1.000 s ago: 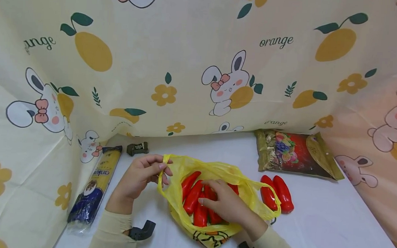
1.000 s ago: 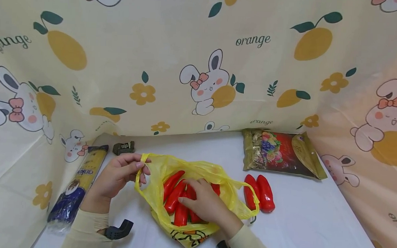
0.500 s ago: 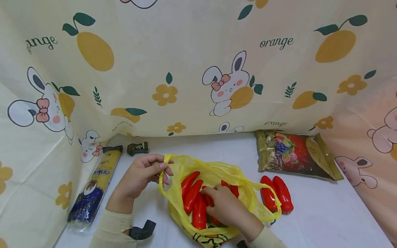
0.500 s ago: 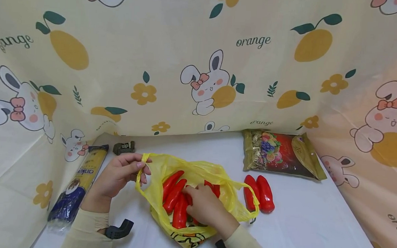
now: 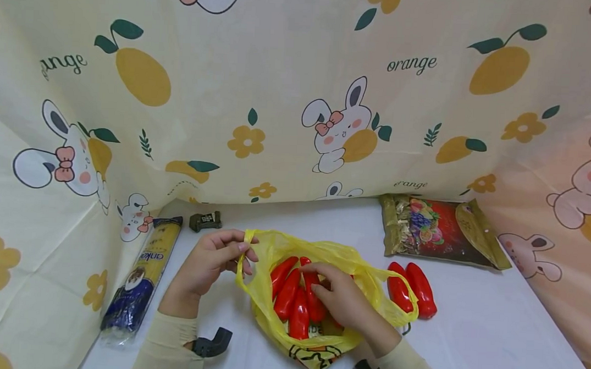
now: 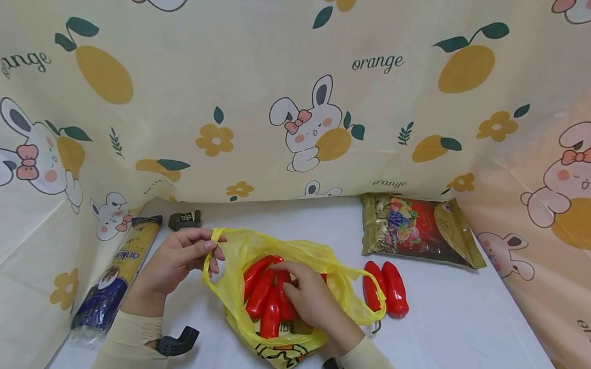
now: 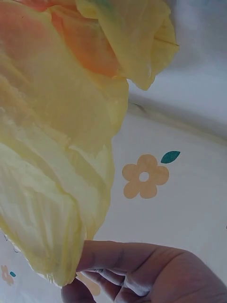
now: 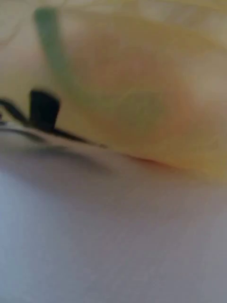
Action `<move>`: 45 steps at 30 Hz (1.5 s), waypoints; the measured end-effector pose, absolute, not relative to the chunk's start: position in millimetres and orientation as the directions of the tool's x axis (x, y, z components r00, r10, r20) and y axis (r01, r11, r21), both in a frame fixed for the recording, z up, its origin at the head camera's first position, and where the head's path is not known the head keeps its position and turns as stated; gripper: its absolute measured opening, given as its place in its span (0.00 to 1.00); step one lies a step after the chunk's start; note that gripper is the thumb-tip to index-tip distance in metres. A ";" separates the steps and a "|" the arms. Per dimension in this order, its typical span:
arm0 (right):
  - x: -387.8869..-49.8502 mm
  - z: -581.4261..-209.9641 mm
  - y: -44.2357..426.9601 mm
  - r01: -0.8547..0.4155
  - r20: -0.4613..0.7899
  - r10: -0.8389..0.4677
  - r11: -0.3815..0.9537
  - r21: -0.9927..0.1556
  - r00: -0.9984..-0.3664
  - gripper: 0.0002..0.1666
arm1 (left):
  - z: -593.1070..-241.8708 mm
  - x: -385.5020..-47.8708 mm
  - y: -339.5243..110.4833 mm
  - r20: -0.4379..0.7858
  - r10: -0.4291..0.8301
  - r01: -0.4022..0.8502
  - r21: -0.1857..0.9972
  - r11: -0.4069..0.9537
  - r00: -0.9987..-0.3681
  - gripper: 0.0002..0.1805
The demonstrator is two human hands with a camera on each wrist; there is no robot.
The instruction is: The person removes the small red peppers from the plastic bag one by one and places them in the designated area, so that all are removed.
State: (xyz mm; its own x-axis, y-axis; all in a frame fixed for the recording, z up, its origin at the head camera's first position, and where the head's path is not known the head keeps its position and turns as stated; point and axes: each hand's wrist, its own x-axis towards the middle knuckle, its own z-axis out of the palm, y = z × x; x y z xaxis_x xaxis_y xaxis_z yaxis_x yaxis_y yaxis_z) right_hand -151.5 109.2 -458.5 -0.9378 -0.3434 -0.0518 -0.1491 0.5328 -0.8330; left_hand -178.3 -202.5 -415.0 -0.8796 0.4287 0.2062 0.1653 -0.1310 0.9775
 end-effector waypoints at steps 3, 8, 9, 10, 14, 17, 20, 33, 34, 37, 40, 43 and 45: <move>-152.0 -455.0 115.4 -0.116 -0.063 -0.365 0.448 -0.886 -0.929 0.24 | -414.9 -178.6 -202.6 0.201 0.426 0.164 0.979 -0.122 -0.882 0.16; -151.6 -451.2 123.0 -0.048 -0.079 -0.390 0.304 -0.951 -0.917 0.19 | -416.1 -179.2 -203.4 0.199 0.422 0.164 0.979 -0.118 -0.884 0.16; -151.3 -450.5 124.3 -0.033 -0.081 -0.389 0.278 -0.960 -0.918 0.19 | -416.3 -179.2 -203.5 0.200 0.424 0.164 0.979 -0.120 -0.884 0.17; -150.8 -449.6 125.6 -0.018 -0.083 -0.387 0.251 -0.968 -0.918 0.19 | -416.7 -179.3 -203.7 0.202 0.425 0.165 0.979 -0.123 -0.882 0.17; -148.3 -444.1 130.6 0.024 -0.088 -0.369 0.175 -0.984 -0.925 0.23 | -417.4 -179.6 -203.9 0.210 0.429 0.170 0.977 -0.130 -0.879 0.17; -147.2 -439.7 135.3 0.050 -0.089 -0.371 0.113 -0.992 -0.925 0.31 | -417.6 -179.6 -203.7 0.210 0.431 0.171 0.977 -0.128 -0.878 0.17; -146.3 -435.7 140.4 0.053 -0.082 -0.378 0.085 -0.995 -0.922 0.38 | -417.7 -179.3 -203.7 0.206 0.435 0.168 0.978 -0.125 -0.877 0.17; -145.0 -419.2 163.3 -0.007 -0.008 -0.228 0.067 -0.998 -0.974 0.36 | -419.7 -178.9 -203.3 0.222 0.446 0.179 0.974 -0.137 -0.867 0.15; -144.5 -417.4 165.9 -0.014 -0.002 -0.214 0.071 -0.997 -0.977 0.35 | -419.9 -178.9 -203.1 0.222 0.447 0.179 0.974 -0.138 -0.866 0.15; -143.1 -412.2 174.6 -0.045 0.030 -0.181 0.080 -0.996 -0.983 0.34 | -420.0 -179.3 -202.4 0.224 0.449 0.180 0.974 -0.139 -0.865 0.15; -141.7 -407.6 184.6 -0.077 0.063 -0.157 0.083 -0.994 -0.986 0.34 | -419.4 -179.9 -201.7 0.223 0.448 0.181 0.974 -0.136 -0.866 0.15; -139.8 -404.3 196.4 -0.097 0.083 -0.140 0.093 -0.991 -0.987 0.34 | -418.6 -180.3 -201.5 0.220 0.447 0.179 0.975 -0.133 -0.867 0.15; -137.3 -402.2 205.4 -0.090 0.077 -0.128 0.103 -0.991 -0.989 0.34 | -418.3 -180.3 -201.4 0.218 0.447 0.177 0.975 -0.133 -0.868 0.15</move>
State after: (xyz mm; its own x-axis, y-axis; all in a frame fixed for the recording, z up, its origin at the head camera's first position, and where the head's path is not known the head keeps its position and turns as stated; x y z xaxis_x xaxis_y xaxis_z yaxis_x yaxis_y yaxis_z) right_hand -137.3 205.4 -402.2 -0.9888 -0.1283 0.0767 -0.0903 0.1034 -0.9905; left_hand -180.3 -201.4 -418.3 -0.8677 0.4468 0.2178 0.1766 -0.1325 0.9753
